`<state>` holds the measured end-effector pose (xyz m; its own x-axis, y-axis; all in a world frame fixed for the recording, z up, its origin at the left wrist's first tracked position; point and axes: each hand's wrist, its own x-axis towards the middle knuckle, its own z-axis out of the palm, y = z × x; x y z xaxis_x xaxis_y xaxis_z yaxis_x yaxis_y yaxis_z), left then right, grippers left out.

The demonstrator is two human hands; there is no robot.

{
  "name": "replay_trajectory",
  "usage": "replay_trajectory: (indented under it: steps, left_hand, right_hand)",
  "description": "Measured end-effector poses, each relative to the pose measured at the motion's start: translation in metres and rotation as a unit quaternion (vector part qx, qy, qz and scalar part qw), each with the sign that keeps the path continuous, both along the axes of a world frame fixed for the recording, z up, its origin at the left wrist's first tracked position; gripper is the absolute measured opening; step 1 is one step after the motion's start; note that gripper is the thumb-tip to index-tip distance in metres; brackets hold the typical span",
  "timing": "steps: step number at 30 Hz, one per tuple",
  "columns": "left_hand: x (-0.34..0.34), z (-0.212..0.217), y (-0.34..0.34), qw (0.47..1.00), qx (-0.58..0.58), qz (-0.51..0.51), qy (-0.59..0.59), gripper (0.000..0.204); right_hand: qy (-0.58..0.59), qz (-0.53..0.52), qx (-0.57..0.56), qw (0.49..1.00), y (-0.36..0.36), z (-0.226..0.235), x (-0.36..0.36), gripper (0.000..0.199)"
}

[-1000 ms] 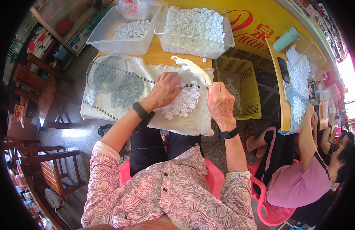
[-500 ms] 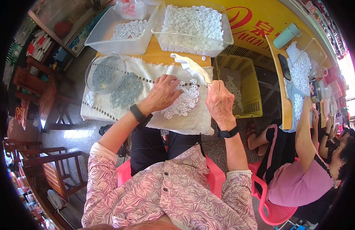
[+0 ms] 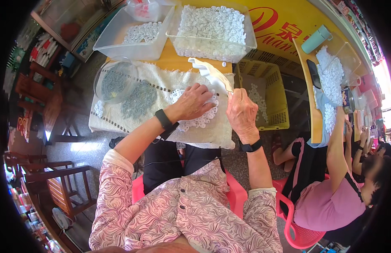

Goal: Inspecting and sorting small white plastic components at a workbench.

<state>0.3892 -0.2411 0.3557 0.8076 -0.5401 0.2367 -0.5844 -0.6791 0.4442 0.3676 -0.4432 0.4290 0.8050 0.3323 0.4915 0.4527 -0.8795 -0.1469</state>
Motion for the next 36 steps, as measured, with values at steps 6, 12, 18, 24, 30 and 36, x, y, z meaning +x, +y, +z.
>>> replay_trajectory:
  steps: [6,12,18,24,30,36]
  left_hand:
    - [-0.007,0.008,0.013,0.997,-0.056,0.007,-0.045,0.033]
    - [0.009,0.008,-0.002,0.994,-0.087,0.016,-0.063,0.033]
    - [0.003,0.004,0.003,0.999,-0.003,-0.033,0.022,0.029]
    - [0.041,-0.001,0.042,0.990,-0.004,0.140,-0.013,0.020]
    - [0.075,-0.010,0.058,0.977,0.015,0.186,0.104,0.022]
    - [0.089,-0.015,0.056,0.970,-0.005,0.210,0.126,0.021]
  right_hand:
    - [-0.005,0.002,0.004,1.000,-0.001,0.001,0.001,0.018]
    - [0.005,-0.005,-0.004,1.000,0.001,0.003,0.000,0.016]
    - [0.008,-0.002,0.001,1.000,-0.003,0.003,0.000,0.015]
    - [-0.011,-0.003,0.022,1.000,-0.004,-0.002,0.006,0.015]
    - [-0.071,-0.039,0.084,0.993,-0.025,-0.002,0.006,0.018]
    - [0.123,-0.132,0.294,0.939,-0.055,0.017,-0.014,0.023]
